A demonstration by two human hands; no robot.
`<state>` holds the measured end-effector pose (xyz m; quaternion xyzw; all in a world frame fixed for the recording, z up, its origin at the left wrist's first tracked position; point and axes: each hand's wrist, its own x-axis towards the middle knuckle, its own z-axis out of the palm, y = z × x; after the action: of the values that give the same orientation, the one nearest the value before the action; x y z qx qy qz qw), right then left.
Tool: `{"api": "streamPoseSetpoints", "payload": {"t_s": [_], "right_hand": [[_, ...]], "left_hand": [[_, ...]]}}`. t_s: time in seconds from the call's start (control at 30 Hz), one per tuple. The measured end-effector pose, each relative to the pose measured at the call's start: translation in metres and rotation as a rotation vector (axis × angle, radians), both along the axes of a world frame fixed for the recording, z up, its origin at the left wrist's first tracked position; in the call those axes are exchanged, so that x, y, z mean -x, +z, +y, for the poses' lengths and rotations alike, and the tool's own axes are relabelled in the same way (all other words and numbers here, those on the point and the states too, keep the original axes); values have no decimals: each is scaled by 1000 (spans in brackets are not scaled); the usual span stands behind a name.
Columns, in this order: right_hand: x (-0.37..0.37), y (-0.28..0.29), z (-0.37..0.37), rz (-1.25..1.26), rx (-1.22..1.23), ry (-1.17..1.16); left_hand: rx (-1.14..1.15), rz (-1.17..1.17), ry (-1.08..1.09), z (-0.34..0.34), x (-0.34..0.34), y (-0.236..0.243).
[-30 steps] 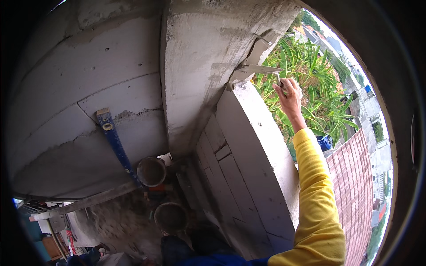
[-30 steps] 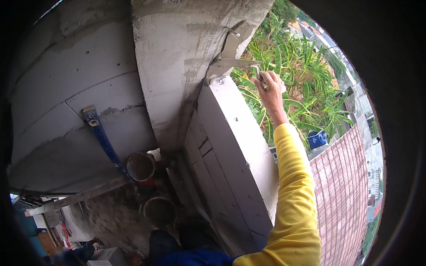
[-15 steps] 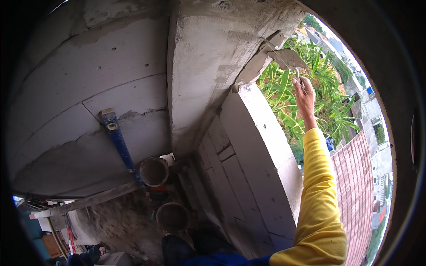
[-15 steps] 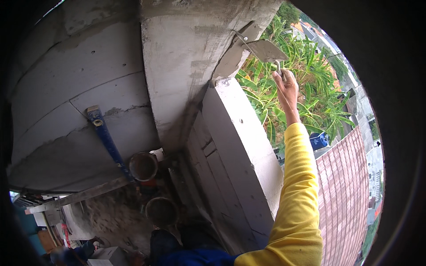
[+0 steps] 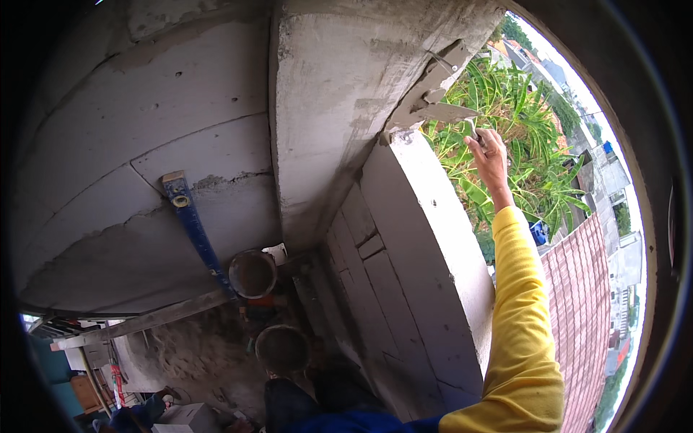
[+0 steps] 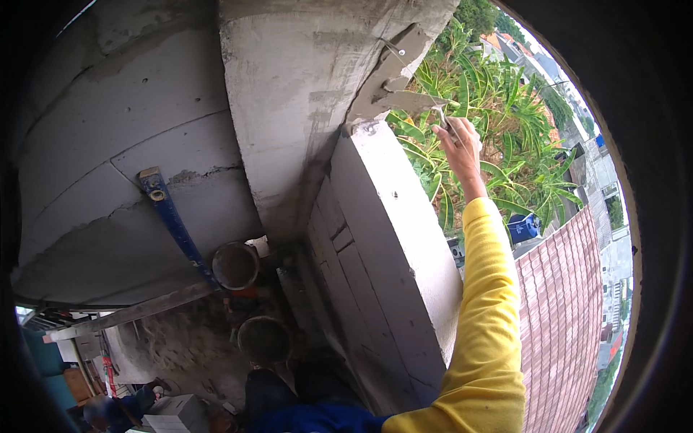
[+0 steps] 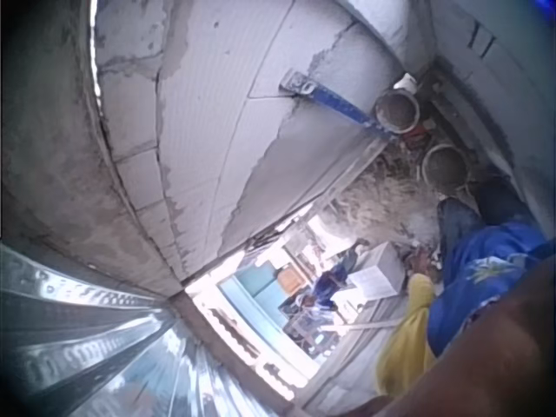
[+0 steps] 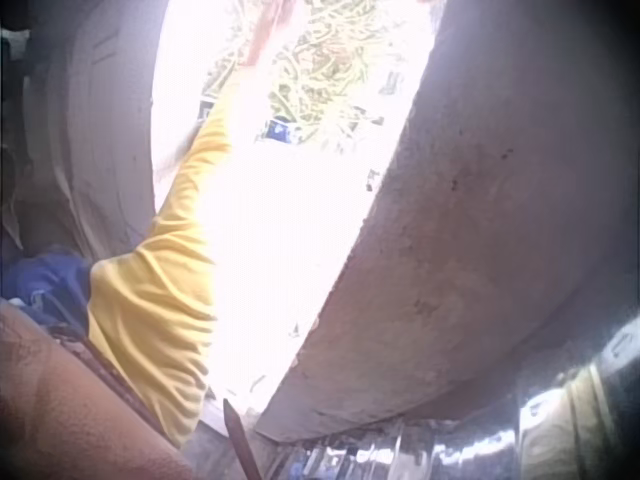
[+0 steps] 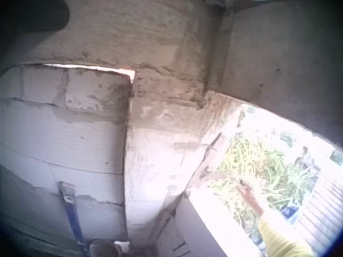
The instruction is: The person scoops cement from a bucket using a trowel and applies it to a wall and ceiling edge. They smooth the surface and later place a white foam block into a gap, tapping it with a hammer to fit.
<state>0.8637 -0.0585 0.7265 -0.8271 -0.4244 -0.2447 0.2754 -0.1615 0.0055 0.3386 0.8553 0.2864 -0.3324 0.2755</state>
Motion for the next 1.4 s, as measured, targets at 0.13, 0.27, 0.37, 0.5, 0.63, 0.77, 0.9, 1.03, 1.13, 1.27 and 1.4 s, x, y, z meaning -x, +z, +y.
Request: {"api": "streamPoseSetpoints", "payload": {"t_s": [0.13,0.27,0.37,0.5,0.63,0.77,0.9,1.03,1.13,1.27,1.4], "right_hand": [[-20,29,1,220,-333,-10],[-23,30,-4,196,-311,67],[-13,14,-9,0,31,54],[-21,-4,-15,115,-5,-51],[-19,-12,-32,161,-142,-50],[3,0,-4,-152,75,25],[9,32,18,105,-223,41],[19,56,35,276,-486,73],[22,55,30,289,-505,49],[29,45,28,86,-312,47],[39,52,52,268,-541,20]], "left_hand": [[4,-7,14,0,-4,-2],[8,-15,35,-3,-6,-5],[13,-25,48,-9,-6,-6],[13,-39,32,-9,-3,-7],[12,-55,27,-9,-1,-6],[6,-101,6,-3,-4,-6],[-124,-89,10,7,-14,-7],[-43,-20,-34,2,-7,-4],[-43,-13,44,-8,-15,7],[-61,14,-98,-6,-8,-5],[-228,41,-613,-6,-12,-8]]}}
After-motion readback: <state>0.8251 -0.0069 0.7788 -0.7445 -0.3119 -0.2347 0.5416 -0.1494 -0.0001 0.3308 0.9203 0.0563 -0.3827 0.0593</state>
